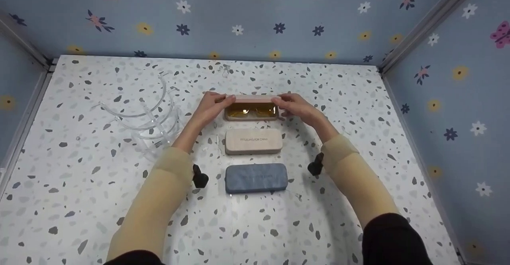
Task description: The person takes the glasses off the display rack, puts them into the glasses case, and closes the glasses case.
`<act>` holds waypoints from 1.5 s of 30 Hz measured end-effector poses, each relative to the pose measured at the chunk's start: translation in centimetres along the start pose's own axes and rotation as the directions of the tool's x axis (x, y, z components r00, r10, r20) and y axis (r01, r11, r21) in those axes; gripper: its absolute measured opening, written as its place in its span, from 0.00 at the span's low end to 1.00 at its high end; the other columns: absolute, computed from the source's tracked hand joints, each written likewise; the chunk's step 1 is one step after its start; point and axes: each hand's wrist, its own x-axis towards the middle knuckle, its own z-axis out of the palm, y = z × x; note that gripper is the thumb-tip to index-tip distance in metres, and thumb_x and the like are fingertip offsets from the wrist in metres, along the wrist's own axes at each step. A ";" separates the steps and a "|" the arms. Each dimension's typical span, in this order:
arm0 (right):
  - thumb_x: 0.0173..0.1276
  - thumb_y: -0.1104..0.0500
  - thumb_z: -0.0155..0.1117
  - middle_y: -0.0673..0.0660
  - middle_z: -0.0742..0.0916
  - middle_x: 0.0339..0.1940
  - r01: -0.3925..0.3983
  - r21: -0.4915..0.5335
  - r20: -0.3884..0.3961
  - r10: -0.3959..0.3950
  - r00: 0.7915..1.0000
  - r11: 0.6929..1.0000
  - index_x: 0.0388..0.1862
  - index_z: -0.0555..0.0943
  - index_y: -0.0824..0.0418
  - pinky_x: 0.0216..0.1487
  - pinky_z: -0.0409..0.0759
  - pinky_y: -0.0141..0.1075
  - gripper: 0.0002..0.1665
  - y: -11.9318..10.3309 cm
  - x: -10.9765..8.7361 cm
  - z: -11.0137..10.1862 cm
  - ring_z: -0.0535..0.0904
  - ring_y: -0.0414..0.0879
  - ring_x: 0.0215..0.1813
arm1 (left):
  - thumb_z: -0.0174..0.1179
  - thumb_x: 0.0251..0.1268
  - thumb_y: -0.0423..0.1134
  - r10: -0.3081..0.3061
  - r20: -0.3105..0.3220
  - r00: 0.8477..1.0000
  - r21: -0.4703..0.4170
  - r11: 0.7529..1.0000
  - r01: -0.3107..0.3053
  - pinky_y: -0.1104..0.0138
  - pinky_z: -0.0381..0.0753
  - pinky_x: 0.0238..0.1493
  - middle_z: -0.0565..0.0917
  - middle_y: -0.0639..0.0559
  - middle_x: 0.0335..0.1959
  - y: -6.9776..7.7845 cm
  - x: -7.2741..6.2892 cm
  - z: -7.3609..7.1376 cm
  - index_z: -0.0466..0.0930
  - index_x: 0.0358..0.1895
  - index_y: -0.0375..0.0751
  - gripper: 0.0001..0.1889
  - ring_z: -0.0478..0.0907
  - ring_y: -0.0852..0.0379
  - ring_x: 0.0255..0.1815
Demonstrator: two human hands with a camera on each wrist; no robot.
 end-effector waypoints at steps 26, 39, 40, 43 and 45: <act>0.73 0.54 0.70 0.64 0.81 0.66 0.200 -0.249 -0.035 -0.215 0.976 0.948 0.75 0.71 0.63 0.67 0.75 0.46 0.36 1.3 0.0 0.8 0.78 0.55 0.65 | 0.68 0.68 0.52 0.129 -0.009 0.992 0.165 0.978 -0.126 0.49 0.63 0.77 0.63 0.34 0.73 -1.1 -1.0 0.3 0.62 0.78 0.34 0.42 0.64 0.40 0.72; 0.67 0.51 0.76 0.65 0.75 0.68 0.129 -0.414 -0.136 -0.201 0.970 0.901 0.76 0.69 0.62 0.73 0.73 0.51 0.44 1.8 0.0 2.0 0.75 0.58 0.69 | 0.71 0.65 0.52 0.104 -0.030 0.994 0.228 0.969 -0.094 0.51 0.64 0.78 0.63 0.35 0.73 -1.4 -1.3 1.2 0.62 0.79 0.35 0.44 0.63 0.40 0.73; 0.67 0.51 0.75 0.66 0.75 0.68 0.128 -0.416 -0.135 -0.201 0.970 0.900 0.77 0.69 0.62 0.74 0.73 0.51 0.44 1.8 0.0 2.0 0.75 0.58 0.69 | 0.71 0.65 0.52 0.097 -0.029 0.995 0.232 0.969 -0.088 0.51 0.64 0.78 0.63 0.36 0.73 -1.4 -1.3 1.3 0.61 0.79 0.36 0.45 0.63 0.40 0.73; 0.67 0.50 0.76 0.66 0.75 0.68 0.126 -0.407 -0.138 -0.197 0.971 0.905 0.77 0.68 0.62 0.74 0.73 0.51 0.44 1.7 -0.1 2.0 0.74 0.58 0.70 | 0.71 0.65 0.53 0.086 -0.029 0.996 0.230 0.970 -0.077 0.52 0.65 0.77 0.63 0.36 0.73 -1.3 -1.4 1.2 0.61 0.79 0.36 0.46 0.63 0.41 0.73; 0.66 0.50 0.76 0.65 0.75 0.68 0.130 -0.394 -0.140 -0.199 0.970 0.910 0.77 0.69 0.61 0.73 0.73 0.51 0.44 1.6 -0.1 2.0 0.75 0.58 0.69 | 0.71 0.64 0.53 0.083 -0.033 0.996 0.229 0.971 -0.073 0.51 0.65 0.77 0.63 0.36 0.73 -1.1 -1.4 1.0 0.60 0.79 0.36 0.46 0.64 0.41 0.73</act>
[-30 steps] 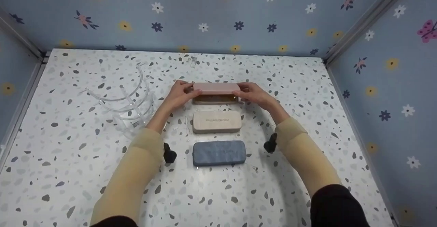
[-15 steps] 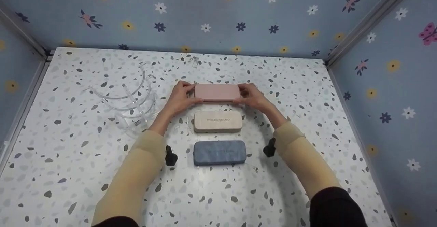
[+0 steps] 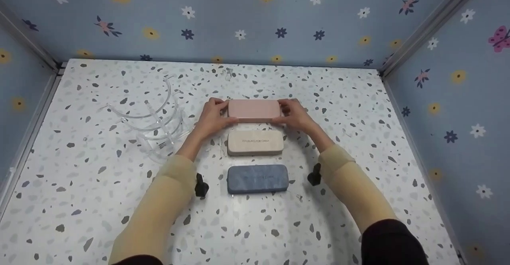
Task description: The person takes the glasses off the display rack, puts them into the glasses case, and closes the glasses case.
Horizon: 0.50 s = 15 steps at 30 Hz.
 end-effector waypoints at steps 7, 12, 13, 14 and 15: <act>0.63 0.51 0.79 0.64 0.79 0.67 0.012 0.030 0.003 -0.013 1.000 0.999 0.76 0.70 0.61 0.71 0.75 0.52 0.46 -0.2 0.2 -0.2 0.76 0.58 0.68 | 0.73 0.63 0.52 0.002 0.001 1.000 -0.006 1.000 -0.002 0.51 0.65 0.77 0.63 0.35 0.74 0.4 0.2 -0.3 0.58 0.80 0.37 0.48 0.65 0.40 0.72; 0.63 0.47 0.78 0.65 0.77 0.71 0.007 0.022 0.025 -0.008 1.000 1.000 0.81 0.63 0.61 0.74 0.74 0.51 0.54 -0.2 0.1 -0.3 0.75 0.59 0.72 | 0.71 0.66 0.51 0.017 0.005 1.000 -0.040 0.999 -0.017 0.50 0.68 0.75 0.62 0.34 0.74 0.4 0.0 -0.7 0.57 0.81 0.38 0.47 0.67 0.40 0.71; 0.64 0.45 0.77 0.65 0.75 0.73 0.002 0.030 0.025 -0.003 1.000 1.000 0.82 0.61 0.61 0.74 0.74 0.51 0.54 -0.3 0.0 -0.3 0.74 0.59 0.73 | 0.69 0.67 0.51 0.025 -0.001 1.000 -0.039 0.999 -0.025 0.49 0.69 0.74 0.62 0.34 0.74 0.5 -0.2 -0.8 0.57 0.81 0.38 0.45 0.68 0.40 0.71; 0.66 0.45 0.76 0.66 0.73 0.74 0.000 0.037 0.024 -0.001 1.000 0.999 0.82 0.60 0.60 0.74 0.74 0.52 0.54 -0.4 -0.1 -0.4 0.73 0.60 0.74 | 0.68 0.68 0.52 0.034 -0.007 0.999 -0.035 0.999 -0.034 0.49 0.69 0.74 0.62 0.34 0.75 0.6 -0.3 -1.0 0.58 0.81 0.38 0.44 0.68 0.39 0.71; 0.67 0.44 0.74 0.67 0.72 0.75 -0.003 0.044 0.022 0.002 1.000 0.999 0.83 0.59 0.60 0.74 0.74 0.52 0.53 -0.5 -0.1 -0.5 0.72 0.61 0.75 | 0.67 0.69 0.52 0.043 -0.015 0.999 -0.028 0.999 -0.043 0.48 0.69 0.74 0.62 0.34 0.75 0.8 -0.5 -1.2 0.58 0.81 0.39 0.43 0.67 0.39 0.72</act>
